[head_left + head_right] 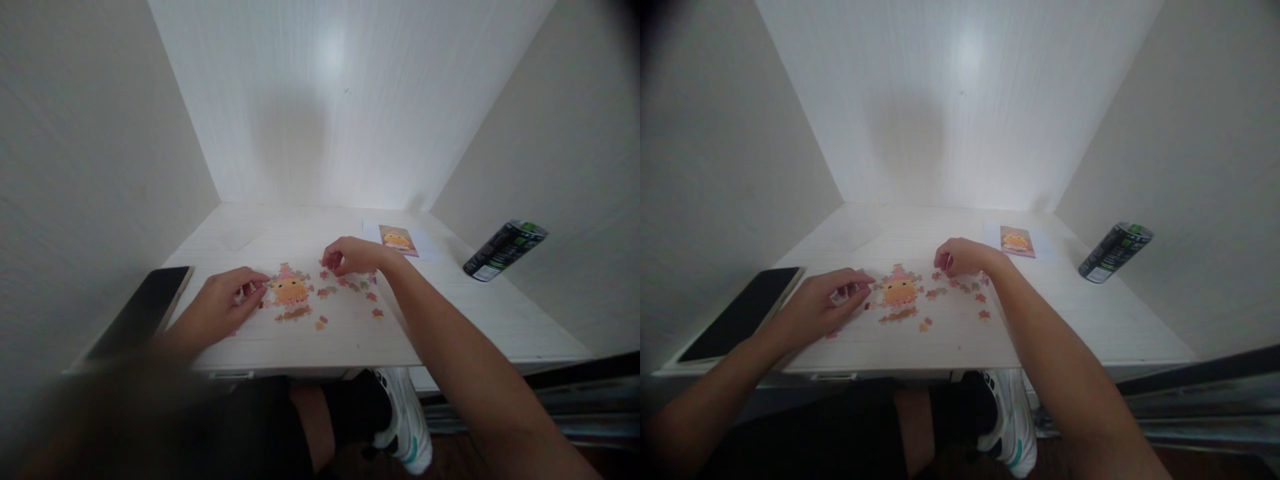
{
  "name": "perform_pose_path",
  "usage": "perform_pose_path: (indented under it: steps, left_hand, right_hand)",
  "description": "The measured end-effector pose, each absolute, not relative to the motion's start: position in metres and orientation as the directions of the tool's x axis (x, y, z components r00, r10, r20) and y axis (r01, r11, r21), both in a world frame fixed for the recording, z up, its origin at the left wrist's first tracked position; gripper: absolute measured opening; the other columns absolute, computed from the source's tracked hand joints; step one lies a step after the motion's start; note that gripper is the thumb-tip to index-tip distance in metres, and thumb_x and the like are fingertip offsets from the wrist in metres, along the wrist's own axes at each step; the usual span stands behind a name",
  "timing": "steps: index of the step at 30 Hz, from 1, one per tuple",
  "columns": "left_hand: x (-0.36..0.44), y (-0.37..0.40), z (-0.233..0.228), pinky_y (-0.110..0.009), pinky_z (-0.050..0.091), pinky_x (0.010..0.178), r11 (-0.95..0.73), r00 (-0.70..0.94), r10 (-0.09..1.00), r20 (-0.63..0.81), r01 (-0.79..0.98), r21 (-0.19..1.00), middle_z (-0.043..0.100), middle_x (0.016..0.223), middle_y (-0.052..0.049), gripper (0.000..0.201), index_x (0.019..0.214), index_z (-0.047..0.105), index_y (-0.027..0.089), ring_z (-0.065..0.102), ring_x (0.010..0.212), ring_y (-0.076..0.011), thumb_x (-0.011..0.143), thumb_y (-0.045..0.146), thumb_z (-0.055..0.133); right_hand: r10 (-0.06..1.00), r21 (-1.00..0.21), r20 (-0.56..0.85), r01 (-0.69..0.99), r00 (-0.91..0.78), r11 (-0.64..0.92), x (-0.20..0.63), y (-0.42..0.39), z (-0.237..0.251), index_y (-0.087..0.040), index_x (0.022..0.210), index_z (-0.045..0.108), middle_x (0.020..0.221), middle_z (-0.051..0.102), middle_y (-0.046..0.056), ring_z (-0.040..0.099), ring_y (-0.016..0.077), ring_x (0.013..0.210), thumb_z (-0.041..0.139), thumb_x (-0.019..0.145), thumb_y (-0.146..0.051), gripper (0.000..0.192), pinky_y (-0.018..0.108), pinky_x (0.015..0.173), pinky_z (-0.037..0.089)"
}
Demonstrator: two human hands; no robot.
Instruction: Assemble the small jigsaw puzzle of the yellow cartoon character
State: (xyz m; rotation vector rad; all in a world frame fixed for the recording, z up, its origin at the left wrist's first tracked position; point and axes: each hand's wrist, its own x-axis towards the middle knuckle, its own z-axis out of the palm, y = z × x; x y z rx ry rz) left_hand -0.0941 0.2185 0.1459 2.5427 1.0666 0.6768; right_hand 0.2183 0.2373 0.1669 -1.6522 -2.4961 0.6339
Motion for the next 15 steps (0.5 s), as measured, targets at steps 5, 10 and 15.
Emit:
perform_pose_path:
  steps: [5, 10, 15]
  left_hand:
    - [-0.094, 0.218, 0.147, -0.028, 0.047, 0.071, -0.672, 0.622, 0.732, 0.278, 0.59, 0.448, 0.07, 0.086, -0.005, 0.034, 0.105, 0.069, 0.018, 0.061, 0.074, -0.0163, 0.09, 0.04, 0.048]
    - [-0.093, 0.218, 0.146, -0.028, 0.046, 0.07, -0.677, 0.626, 0.727, 0.284, 0.583, 0.449, 0.069, 0.084, -0.004, 0.032, 0.106, 0.068, 0.019, 0.06, 0.073, -0.0154, 0.091, 0.039, 0.048]
    - [-0.093, 0.218, 0.145, -0.028, 0.047, 0.07, -0.672, 0.63, 0.727, 0.274, 0.569, 0.475, 0.07, 0.084, -0.004, 0.03, 0.104, 0.068, 0.02, 0.06, 0.072, -0.0153, 0.091, 0.039, 0.049]
  right_hand:
    - [0.92, -0.263, -0.112, 0.904, -0.377, 0.338, 0.212, 0.235, 0.167, -0.018, 0.095, 0.074, 0.089, 0.074, 0.006, 0.064, 0.0146, 0.072, 0.065, 0.068, -0.009, 0.03, 0.025, 0.064, 0.045]
    - [0.903, -0.223, -0.131, 0.9, -0.408, 0.375, 0.209, 0.234, 0.165, -0.019, 0.093, 0.074, 0.087, 0.074, 0.006, 0.062, 0.0147, 0.07, 0.061, 0.068, -0.006, 0.031, 0.026, 0.061, 0.042]
    - [0.883, -0.25, -0.162, 0.884, -0.441, 0.395, 0.207, 0.234, 0.165, -0.021, 0.091, 0.073, 0.087, 0.073, 0.005, 0.061, 0.0141, 0.07, 0.061, 0.065, -0.006, 0.032, 0.025, 0.059, 0.04]
